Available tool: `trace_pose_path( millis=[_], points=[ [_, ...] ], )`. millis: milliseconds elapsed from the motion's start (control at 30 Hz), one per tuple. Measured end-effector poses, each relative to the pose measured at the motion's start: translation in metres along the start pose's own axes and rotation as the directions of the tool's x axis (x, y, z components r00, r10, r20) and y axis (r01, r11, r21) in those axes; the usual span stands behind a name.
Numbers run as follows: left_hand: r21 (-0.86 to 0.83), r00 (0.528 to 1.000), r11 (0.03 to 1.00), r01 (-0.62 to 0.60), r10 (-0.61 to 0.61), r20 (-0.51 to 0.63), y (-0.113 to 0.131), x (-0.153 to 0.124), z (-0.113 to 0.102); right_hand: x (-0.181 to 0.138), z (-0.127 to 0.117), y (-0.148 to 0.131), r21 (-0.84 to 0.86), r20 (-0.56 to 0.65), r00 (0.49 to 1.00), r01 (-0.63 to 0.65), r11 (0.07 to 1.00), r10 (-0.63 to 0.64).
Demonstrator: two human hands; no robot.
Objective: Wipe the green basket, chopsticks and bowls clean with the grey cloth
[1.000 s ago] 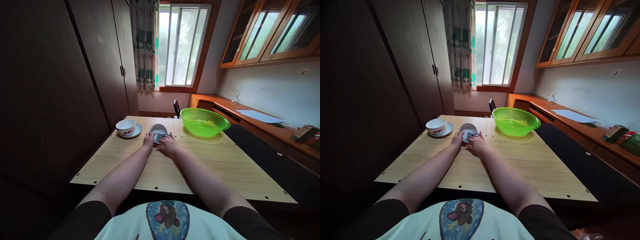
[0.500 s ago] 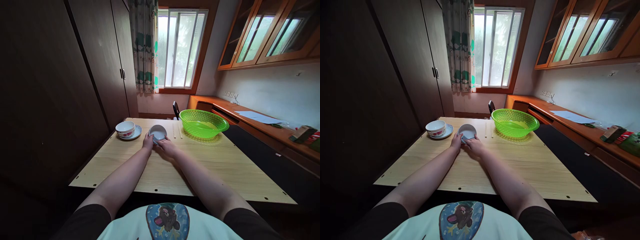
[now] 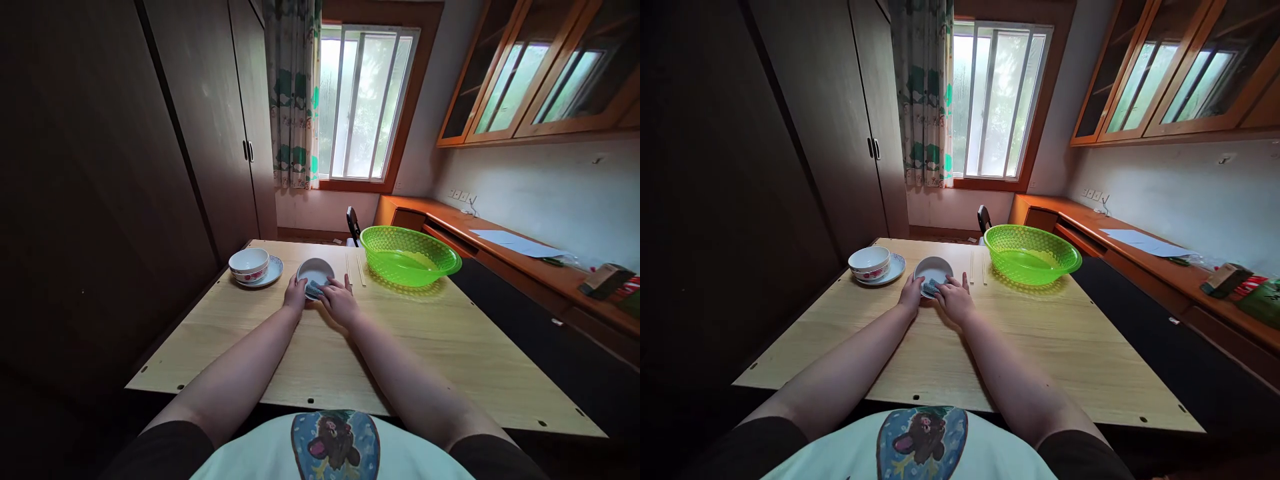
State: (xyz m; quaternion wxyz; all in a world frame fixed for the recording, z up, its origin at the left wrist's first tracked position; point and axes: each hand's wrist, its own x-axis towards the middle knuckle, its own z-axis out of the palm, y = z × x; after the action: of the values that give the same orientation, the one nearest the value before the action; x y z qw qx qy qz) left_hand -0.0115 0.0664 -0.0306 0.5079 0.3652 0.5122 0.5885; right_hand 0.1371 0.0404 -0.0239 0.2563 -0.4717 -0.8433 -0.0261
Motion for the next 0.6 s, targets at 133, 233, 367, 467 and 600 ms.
trace_pose_path(
  millis=[133, 233, 367, 467, 600],
  points=[
    [-0.026, 0.999, 0.999, 0.041, -0.041, -0.002, 0.000, 0.003, -0.004, -0.001, 0.001, 0.001, 0.063, -0.033, 0.998, 0.056, 0.996, -0.054],
    [-0.032, 0.998, 0.998, 0.056, -0.056, -0.013, -0.002, 0.008, -0.006, -0.001, 0.001, 0.001, 0.094, -0.025, 0.992, 0.127, 0.987, -0.125],
    [-0.010, 0.999, 1.000, 0.025, -0.025, -0.024, -0.006, 0.011, -0.006, -0.001, 0.000, 0.001, 0.108, 0.054, 0.982, 0.176, 0.978, -0.182],
    [0.020, 0.999, 0.999, -0.043, 0.043, -0.010, -0.008, 0.011, -0.004, 0.000, -0.001, 0.003, 0.074, 0.111, 0.986, 0.114, 0.991, -0.122],
    [0.046, 0.992, 0.992, -0.121, 0.120, 0.038, -0.010, 0.010, 0.001, 0.003, -0.004, 0.011, -0.026, 0.098, 0.995, 0.000, 1.000, 0.003]
  ],
)
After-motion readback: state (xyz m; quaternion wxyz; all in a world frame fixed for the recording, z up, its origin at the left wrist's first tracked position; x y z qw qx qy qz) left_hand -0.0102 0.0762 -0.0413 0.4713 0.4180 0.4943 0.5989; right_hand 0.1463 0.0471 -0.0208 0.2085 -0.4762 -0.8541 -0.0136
